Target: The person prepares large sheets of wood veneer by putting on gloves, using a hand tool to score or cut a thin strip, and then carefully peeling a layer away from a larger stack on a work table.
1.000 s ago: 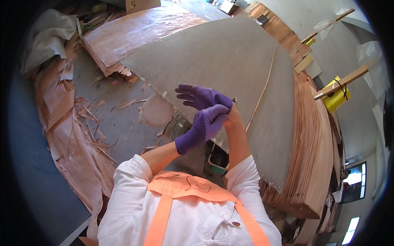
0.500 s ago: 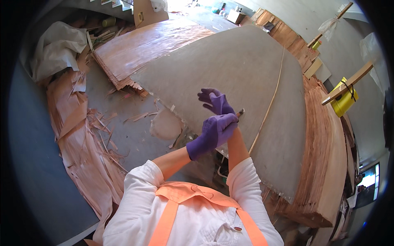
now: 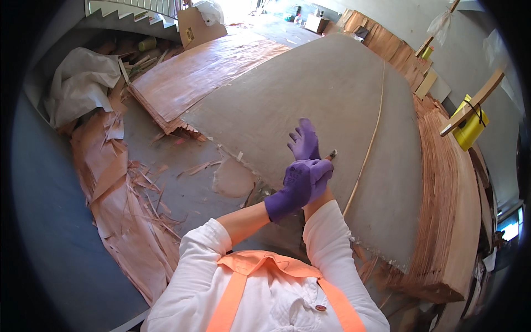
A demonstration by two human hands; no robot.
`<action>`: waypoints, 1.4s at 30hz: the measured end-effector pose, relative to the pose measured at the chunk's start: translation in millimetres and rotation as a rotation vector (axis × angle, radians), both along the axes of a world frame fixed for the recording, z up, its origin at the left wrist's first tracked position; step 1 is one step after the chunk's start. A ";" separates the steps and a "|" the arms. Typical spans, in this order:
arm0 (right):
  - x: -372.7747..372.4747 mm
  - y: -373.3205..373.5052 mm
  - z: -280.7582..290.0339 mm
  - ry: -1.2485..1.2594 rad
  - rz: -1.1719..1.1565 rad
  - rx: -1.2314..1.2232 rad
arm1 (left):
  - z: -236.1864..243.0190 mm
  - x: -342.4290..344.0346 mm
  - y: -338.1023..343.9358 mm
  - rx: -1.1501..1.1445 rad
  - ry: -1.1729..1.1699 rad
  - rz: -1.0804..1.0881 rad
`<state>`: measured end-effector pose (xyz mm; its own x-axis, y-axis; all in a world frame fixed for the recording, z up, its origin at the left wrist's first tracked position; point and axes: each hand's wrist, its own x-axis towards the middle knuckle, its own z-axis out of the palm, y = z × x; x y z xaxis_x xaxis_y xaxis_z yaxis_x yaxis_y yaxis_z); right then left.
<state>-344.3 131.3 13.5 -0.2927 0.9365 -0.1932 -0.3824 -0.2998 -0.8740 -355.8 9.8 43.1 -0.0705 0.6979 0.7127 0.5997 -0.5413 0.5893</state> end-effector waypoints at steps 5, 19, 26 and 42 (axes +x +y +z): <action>21.2 -3.8 28.6 0.505 -0.166 0.185 | 0.3 -39.6 -16.9 0.054 0.142 -0.079; -13.0 -76.3 89.0 0.417 0.101 0.938 | -63.9 -36.5 -45.4 -0.073 -0.034 -0.038; 22.1 -20.2 -37.8 -0.910 -0.675 0.899 | -51.3 -15.4 -44.0 -0.180 -0.022 -0.018; 273.4 8.5 -77.5 -1.443 -0.304 0.306 | -107.8 50.6 145.2 -0.363 0.510 0.117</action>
<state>-70.9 139.8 -64.0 0.1802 0.9811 0.0705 0.8237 -0.1113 -0.5559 -305.2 155.0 -64.8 0.1249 0.9095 0.3965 0.8964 -0.2748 0.3478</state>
